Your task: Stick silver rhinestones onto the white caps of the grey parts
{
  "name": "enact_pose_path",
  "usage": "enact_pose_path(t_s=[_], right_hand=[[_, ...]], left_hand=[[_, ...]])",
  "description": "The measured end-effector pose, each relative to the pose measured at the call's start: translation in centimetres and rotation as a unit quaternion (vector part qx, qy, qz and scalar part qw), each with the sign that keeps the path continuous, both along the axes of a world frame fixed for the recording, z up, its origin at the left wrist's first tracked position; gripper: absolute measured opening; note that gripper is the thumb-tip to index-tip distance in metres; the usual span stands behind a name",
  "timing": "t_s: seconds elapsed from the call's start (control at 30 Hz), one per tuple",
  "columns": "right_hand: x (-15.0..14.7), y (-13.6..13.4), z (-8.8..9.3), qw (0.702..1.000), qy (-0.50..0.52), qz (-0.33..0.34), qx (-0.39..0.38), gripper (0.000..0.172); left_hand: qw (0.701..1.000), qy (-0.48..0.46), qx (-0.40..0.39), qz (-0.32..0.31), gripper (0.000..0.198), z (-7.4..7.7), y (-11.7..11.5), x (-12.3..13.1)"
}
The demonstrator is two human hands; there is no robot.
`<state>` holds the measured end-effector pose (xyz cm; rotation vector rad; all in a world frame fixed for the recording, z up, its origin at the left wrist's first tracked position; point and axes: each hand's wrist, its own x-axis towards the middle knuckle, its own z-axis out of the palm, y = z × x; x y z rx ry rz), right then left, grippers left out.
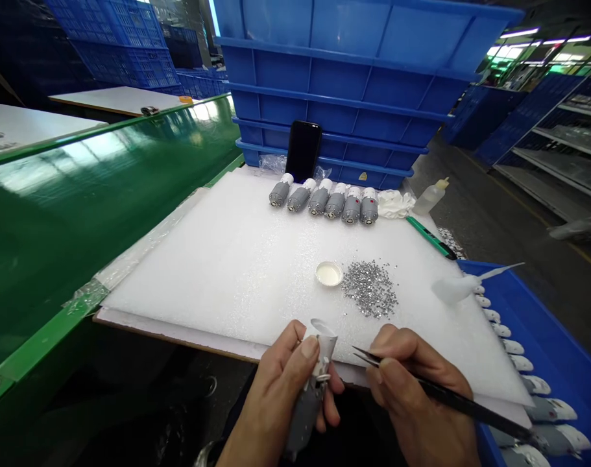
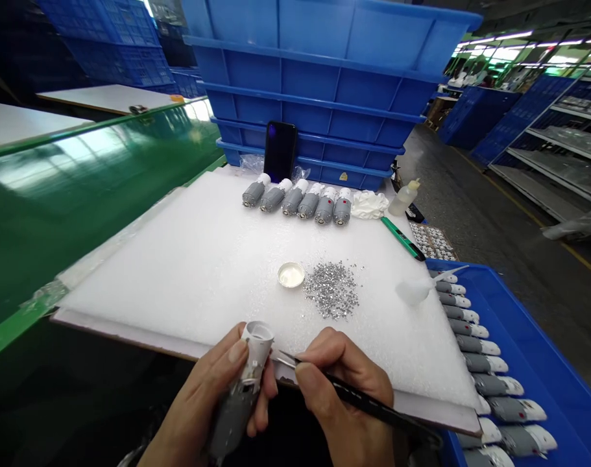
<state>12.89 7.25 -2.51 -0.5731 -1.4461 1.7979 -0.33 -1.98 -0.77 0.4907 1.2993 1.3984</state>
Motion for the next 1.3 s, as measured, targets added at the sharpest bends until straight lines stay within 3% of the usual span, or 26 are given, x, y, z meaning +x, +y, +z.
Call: enact_pose_path(t_s=[0.1, 0.2, 0.33, 0.5, 0.63, 0.73, 0.8, 0.9, 1.07, 1.2, 1.3], right_hand=[[0.5, 0.1, 0.4, 0.997, -0.001, -0.023, 0.070, 0.003], [0.7, 0.1, 0.6, 0.994, -0.022, -0.034, 0.106, 0.006], [0.7, 0.1, 0.4, 0.991, -0.033, -0.043, 0.119, 0.005], [0.5, -0.1, 0.8, 0.988, -0.051, -0.066, 0.132, 0.005], [0.0, 0.1, 1.5, 0.982, -0.039, -0.104, 0.152, 0.007], [0.0, 0.6, 1.8, 0.979, -0.039, -0.069, 0.186, 0.014], [0.2, 0.8, 1.8, 0.974, -0.057, -0.050, 0.214, 0.017], [0.7, 1.1, 1.5, 0.968, -0.083, -0.062, 0.228, 0.013], [1.2, 2.7, 0.6, 0.944, -0.185, -0.148, 0.230, 0.010], [1.8, 5.0, 0.1, 0.917, -0.290, -0.129, 0.240, 0.019], [2.4, 5.9, -0.3, 0.912, -0.311, -0.121, 0.240, 0.022]], left_hand=[[0.985, -0.163, 0.002, -0.049, 0.059, -0.4, -0.4, -0.5], [0.952, -0.303, 0.000, -0.044, 0.055, -1.2, -0.5, -0.5], [0.923, -0.383, -0.003, -0.041, 0.054, -1.8, -0.3, -0.3], [0.946, -0.321, -0.020, -0.051, 0.061, -1.2, 0.0, 0.0], [0.980, -0.180, -0.057, -0.057, 0.068, -0.5, -0.1, 0.5], [0.997, -0.056, -0.042, -0.044, 0.057, -0.1, -0.1, 0.5], [0.998, -0.023, -0.038, -0.047, 0.054, 0.0, 0.0, 0.3], [0.996, -0.023, -0.052, -0.067, 0.055, 0.1, 0.3, 0.1], [0.995, -0.030, -0.077, -0.049, 0.060, 0.0, 0.2, 0.2], [0.991, -0.107, -0.071, -0.022, 0.063, -0.1, 0.0, 0.0], [0.982, -0.183, -0.039, -0.021, 0.048, -0.4, 0.1, -0.5]])
